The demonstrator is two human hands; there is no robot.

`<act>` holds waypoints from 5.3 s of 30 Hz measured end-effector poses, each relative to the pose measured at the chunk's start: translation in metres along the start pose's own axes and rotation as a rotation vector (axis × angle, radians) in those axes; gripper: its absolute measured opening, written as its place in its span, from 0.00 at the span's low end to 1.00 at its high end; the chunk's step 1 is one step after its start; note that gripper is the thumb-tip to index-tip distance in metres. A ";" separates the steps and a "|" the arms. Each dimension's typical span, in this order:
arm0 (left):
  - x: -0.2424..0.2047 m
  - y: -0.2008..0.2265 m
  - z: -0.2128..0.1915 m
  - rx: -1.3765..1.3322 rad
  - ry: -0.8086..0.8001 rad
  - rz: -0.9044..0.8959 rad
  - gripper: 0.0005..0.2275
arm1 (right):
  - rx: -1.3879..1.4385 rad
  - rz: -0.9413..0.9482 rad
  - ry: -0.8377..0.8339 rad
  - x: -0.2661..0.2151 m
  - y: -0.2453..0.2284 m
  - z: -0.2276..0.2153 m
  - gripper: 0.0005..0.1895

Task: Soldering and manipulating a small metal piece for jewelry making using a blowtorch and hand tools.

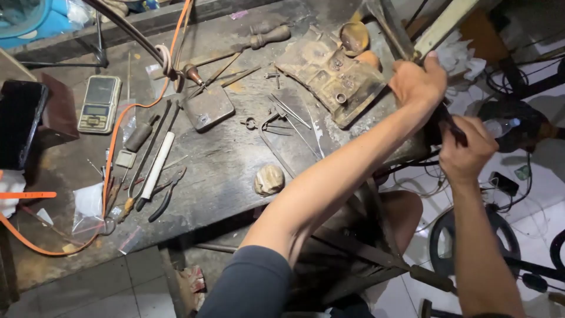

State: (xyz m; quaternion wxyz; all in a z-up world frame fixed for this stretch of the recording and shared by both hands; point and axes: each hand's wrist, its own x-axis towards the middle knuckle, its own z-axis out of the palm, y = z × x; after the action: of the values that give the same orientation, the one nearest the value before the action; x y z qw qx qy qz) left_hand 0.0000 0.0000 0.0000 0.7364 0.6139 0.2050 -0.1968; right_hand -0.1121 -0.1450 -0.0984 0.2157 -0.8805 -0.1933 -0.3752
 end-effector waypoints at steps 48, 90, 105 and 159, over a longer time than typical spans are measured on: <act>-0.069 -0.076 -0.064 -0.541 -0.102 0.579 0.14 | 0.320 0.317 0.020 -0.036 -0.121 -0.010 0.07; -0.121 -0.146 -0.028 -0.538 -0.312 0.802 0.21 | -0.106 0.269 -0.983 -0.162 -0.130 -0.008 0.19; -0.147 -0.171 -0.043 -0.464 -0.369 0.615 0.13 | 0.019 0.052 -0.934 -0.139 -0.178 -0.115 0.07; -0.179 -0.236 -0.060 -0.370 -0.291 0.565 0.07 | 0.241 0.608 -1.032 0.024 -0.114 -0.047 0.07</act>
State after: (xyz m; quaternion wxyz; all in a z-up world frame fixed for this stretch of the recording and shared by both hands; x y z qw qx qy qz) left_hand -0.2817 0.0263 -0.1072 0.8816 0.4686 -0.0473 -0.0304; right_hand -0.1810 -0.0707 -0.0242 0.2897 -0.9339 -0.0541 0.2024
